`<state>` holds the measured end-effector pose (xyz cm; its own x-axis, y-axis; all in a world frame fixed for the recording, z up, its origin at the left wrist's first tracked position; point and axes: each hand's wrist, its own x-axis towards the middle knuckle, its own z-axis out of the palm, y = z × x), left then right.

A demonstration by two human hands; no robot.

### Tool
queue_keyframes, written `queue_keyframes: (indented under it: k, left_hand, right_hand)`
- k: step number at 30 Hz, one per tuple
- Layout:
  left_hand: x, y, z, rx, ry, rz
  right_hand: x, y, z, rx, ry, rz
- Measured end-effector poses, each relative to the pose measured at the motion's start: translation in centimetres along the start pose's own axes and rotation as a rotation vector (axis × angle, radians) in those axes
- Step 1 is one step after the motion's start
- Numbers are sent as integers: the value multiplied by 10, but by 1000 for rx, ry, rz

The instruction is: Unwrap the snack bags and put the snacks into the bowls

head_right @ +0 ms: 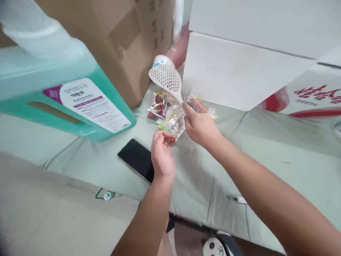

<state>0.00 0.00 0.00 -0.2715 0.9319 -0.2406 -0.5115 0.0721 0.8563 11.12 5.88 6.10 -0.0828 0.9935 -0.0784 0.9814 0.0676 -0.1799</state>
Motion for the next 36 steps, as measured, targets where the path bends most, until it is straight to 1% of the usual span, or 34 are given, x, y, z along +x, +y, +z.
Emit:
queue_keyframes:
  k: [4,7,9,12,16,19,21,24,28,32,34,36]
  left_hand:
    - [0,-1,0,-14,4,5]
    - [-1,-1,1,-18,9,9]
    - [-1,-2,2,-18,10,10]
    - [-3,-3,3,-13,2,3]
    - [-2,-4,2,-8,1,3]
    - [1,-2,-1,-9,-2,23]
    - [3,-1,-3,-14,-2,26]
    - [5,0,-5,-29,3,11]
    - [4,1,-5,-38,11,9]
    - [3,1,-4,-46,17,10]
    - [2,1,-3,-42,12,17]
    - [1,0,-1,-35,9,23]
  right_hand:
    - [-25,9,-19,-67,-32,59]
    - [-28,8,-32,-95,9,90]
    - [-20,4,-35,-89,65,69]
    - [4,-3,-30,-56,121,3]
    - [32,-6,-14,-61,97,-18]
    - [37,-3,-10,-97,83,-34]
    - [32,-1,-13,-118,81,-39]
    - [16,0,-24,-146,61,-35]
    - [-17,5,-34,-189,-4,-26]
    - [-48,17,-39,-237,-79,2]
    - [-56,22,-39,-249,-98,27]
    - [-57,24,-39,-238,-94,50]
